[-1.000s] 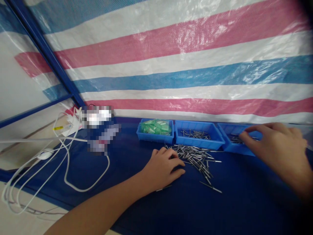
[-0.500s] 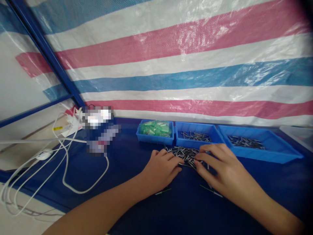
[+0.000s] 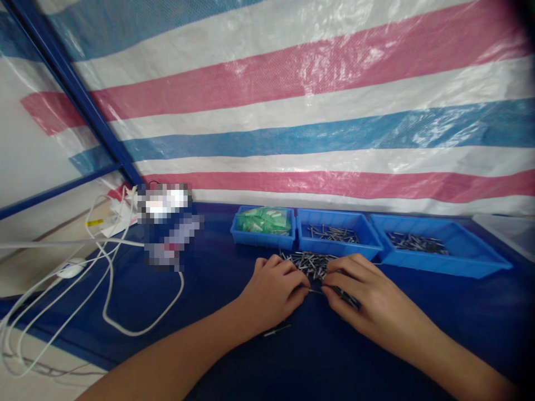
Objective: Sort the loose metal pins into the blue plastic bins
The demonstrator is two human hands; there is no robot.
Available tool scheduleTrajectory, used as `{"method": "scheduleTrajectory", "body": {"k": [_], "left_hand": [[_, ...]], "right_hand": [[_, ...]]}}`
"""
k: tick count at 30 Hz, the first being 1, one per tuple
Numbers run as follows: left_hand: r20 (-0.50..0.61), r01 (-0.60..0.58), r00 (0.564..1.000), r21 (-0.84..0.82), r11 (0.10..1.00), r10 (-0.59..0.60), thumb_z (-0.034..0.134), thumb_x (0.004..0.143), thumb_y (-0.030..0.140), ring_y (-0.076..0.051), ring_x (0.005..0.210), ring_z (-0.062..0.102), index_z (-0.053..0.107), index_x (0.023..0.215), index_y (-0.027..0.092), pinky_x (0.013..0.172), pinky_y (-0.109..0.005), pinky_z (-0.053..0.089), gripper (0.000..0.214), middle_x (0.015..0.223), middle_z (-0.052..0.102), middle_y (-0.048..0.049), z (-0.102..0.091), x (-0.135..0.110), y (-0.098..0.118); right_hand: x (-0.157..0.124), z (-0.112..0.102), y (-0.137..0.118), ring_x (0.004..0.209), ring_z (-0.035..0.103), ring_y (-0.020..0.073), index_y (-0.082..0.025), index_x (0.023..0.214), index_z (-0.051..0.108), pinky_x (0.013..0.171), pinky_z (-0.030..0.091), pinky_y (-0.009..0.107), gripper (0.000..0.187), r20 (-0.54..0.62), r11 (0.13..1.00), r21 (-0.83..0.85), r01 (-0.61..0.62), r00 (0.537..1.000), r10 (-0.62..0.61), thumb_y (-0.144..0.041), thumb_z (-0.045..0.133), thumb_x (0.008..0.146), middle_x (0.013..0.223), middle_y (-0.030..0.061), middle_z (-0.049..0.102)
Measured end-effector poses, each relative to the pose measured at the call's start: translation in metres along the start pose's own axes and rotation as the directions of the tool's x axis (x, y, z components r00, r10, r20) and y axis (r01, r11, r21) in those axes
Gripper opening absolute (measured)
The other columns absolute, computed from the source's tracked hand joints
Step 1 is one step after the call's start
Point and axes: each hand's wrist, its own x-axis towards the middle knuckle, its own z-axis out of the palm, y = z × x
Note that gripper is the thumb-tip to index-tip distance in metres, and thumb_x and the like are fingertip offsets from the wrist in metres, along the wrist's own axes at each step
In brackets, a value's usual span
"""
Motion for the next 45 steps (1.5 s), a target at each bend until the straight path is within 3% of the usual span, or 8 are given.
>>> {"method": "scheduleTrajectory", "body": {"k": [8, 14, 20, 25, 34, 40, 45], "left_hand": [[-0.012, 0.008, 1.0, 0.015, 1.0, -0.007, 0.042, 0.096, 0.028, -0.019, 0.093, 0.049, 0.059, 0.092, 0.02, 0.076, -0.035, 0.031, 0.019, 0.097, 0.063, -0.0015, -0.003, 0.0, 0.004], [-0.081, 0.047, 0.995, -0.128, 0.991, -0.058, 0.039, 0.098, 0.026, -0.017, 0.093, 0.051, 0.055, 0.095, 0.02, 0.078, -0.033, 0.033, 0.017, 0.098, 0.064, 0.0003, -0.002, 0.001, 0.005], [-0.082, 0.043, 0.995, -0.196, 0.98, -0.06, 0.042, 0.097, 0.026, -0.017, 0.09, 0.054, 0.054, 0.095, 0.02, 0.077, -0.031, 0.034, 0.013, 0.097, 0.065, 0.0006, 0.001, 0.002, 0.003], [-0.044, -0.068, 0.997, -0.178, 0.982, 0.061, 0.047, 0.096, 0.028, -0.016, 0.089, 0.055, 0.055, 0.095, 0.019, 0.076, -0.029, 0.034, 0.012, 0.096, 0.065, -0.0004, 0.0, 0.002, 0.005], [-0.066, -0.121, 0.992, -0.191, 0.974, 0.11, 0.044, 0.097, 0.032, -0.015, 0.089, 0.056, 0.059, 0.097, 0.02, 0.072, -0.027, 0.034, 0.019, 0.096, 0.063, -0.0019, -0.002, 0.001, 0.005], [-0.153, -0.029, 0.988, -0.284, 0.958, -0.016, 0.051, 0.094, 0.033, -0.015, 0.091, 0.057, 0.057, 0.095, 0.02, 0.077, -0.028, 0.034, 0.014, 0.093, 0.065, 0.001, -0.001, 0.002, 0.003], [-0.148, 0.019, 0.987, -0.301, 0.953, -0.066, 0.052, 0.093, 0.035, -0.016, 0.089, 0.058, 0.057, 0.097, 0.02, 0.078, -0.03, 0.036, 0.017, 0.093, 0.065, 0.0004, -0.004, 0.003, 0.005]], "right_hand": [[0.002, 0.002, -0.003, 0.088, 0.058, 0.0206, -0.021, 0.089, 0.065, 0.082, 0.046, 0.038, 0.011, 0.07, 0.996, 0.085, -0.023, 0.997, 0.017, -0.017, 0.054, 0.086, 0.093, 0.0067, 0.063], [0.003, 0.001, -0.007, 0.084, 0.058, 0.0193, -0.02, 0.091, 0.063, 0.078, 0.046, 0.036, 0.01, 0.088, 0.974, 0.221, -0.055, 0.995, 0.036, -0.017, 0.055, 0.087, 0.088, 0.005, 0.064], [0.003, 0.003, -0.006, 0.082, 0.06, 0.0167, -0.022, 0.086, 0.063, 0.075, 0.047, 0.031, 0.01, -0.05, 0.892, 0.417, -0.174, 0.976, 0.214, -0.023, 0.054, 0.089, 0.085, 0.0028, 0.065], [0.002, 0.004, -0.007, 0.067, 0.057, 0.0137, -0.022, 0.079, 0.062, 0.063, 0.045, 0.027, 0.008, -0.023, 0.81, 0.527, -0.256, 0.949, 0.315, -0.025, 0.059, 0.085, 0.073, 0.0, 0.062], [0.004, 0.0, -0.013, 0.075, 0.06, 0.0139, -0.023, 0.083, 0.062, 0.07, 0.048, 0.028, 0.006, -0.091, 0.839, 0.532, -0.118, 0.977, 0.194, -0.018, 0.058, 0.085, 0.079, 0.0005, 0.065], [0.001, -0.001, -0.006, 0.074, 0.06, 0.0139, -0.023, 0.086, 0.063, 0.067, 0.048, 0.027, 0.006, -0.085, 0.868, 0.454, -0.199, 0.961, 0.264, -0.019, 0.058, 0.084, 0.081, 0.0005, 0.064], [0.003, 0.0, -0.001, 0.08, 0.062, 0.0161, -0.023, 0.085, 0.063, 0.072, 0.049, 0.03, 0.01, -0.108, 0.935, 0.329, -0.131, 0.979, 0.175, -0.019, 0.055, 0.085, 0.083, 0.0018, 0.067]]}}
